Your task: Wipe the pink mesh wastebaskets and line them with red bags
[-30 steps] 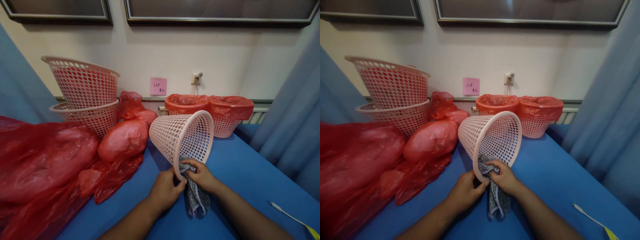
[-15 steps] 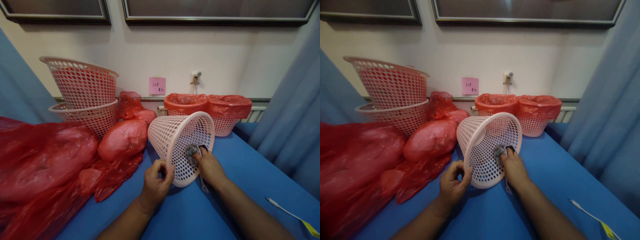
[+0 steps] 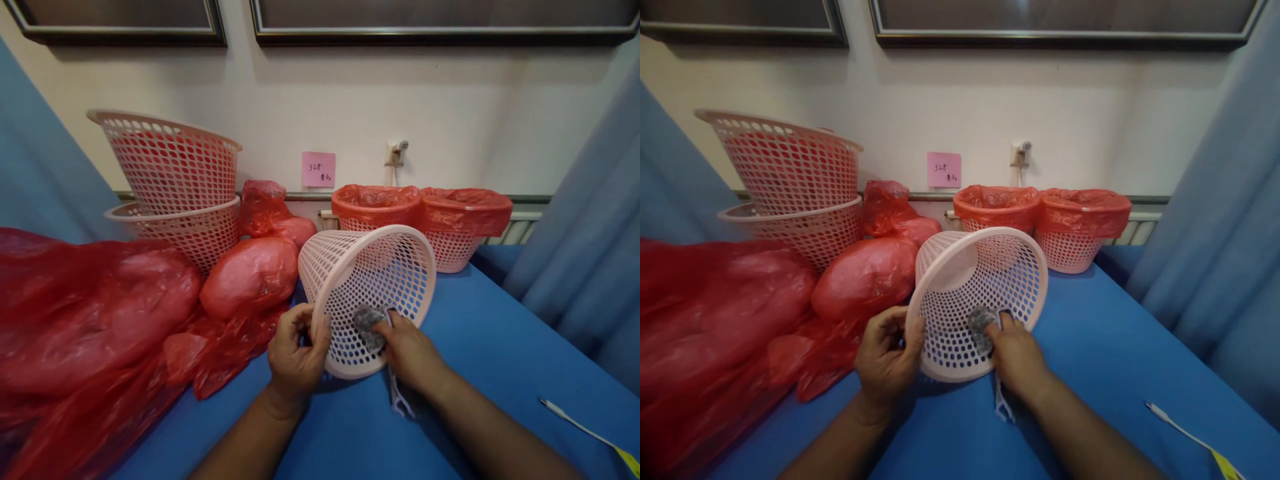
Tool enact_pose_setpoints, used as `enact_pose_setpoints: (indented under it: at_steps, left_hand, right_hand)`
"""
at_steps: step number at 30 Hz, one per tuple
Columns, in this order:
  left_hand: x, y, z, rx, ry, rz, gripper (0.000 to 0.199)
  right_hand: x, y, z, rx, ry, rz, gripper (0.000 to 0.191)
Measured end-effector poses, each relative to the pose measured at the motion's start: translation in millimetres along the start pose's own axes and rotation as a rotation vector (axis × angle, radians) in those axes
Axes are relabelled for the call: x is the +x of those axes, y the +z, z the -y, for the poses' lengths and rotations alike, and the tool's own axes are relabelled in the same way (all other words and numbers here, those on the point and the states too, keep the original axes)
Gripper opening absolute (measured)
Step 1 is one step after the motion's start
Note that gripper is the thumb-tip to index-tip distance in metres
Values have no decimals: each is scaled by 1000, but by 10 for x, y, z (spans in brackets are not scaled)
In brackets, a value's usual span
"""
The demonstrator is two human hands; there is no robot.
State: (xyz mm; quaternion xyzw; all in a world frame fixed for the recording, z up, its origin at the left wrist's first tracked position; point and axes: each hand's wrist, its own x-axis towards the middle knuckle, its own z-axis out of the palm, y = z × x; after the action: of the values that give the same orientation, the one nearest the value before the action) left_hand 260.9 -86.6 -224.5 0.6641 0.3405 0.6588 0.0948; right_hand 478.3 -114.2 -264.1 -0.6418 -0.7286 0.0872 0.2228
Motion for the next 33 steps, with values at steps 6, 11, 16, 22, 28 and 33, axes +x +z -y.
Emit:
enact_pose_setpoints:
  at_steps: [6, 11, 16, 22, 28, 33]
  left_hand:
    - [-26, 41, -37, -119, -74, 23, 25]
    - [-89, 47, -118, -41, -30, 361, 23]
    - [-86, 37, -179, 65, 20, 513, 25]
    - [-161, 39, -137, -116, -9, 399, 7]
    - [60, -89, -63, 59, 99, 92, 9]
    - [152, -98, -77, 115, 113, 54, 10]
  right_hand:
    - [-4, 160, 88, -78, 62, -64, 48]
    - [60, 278, 22, 561, 160, -129, 44]
    - [87, 211, 27, 1089, 248, -10, 42]
    - [-84, 61, 195, 1235, 64, 155, 43]
    - [-124, -72, 80, 193, -88, 127, 54]
    - [-100, -43, 110, -203, 94, 58, 51]
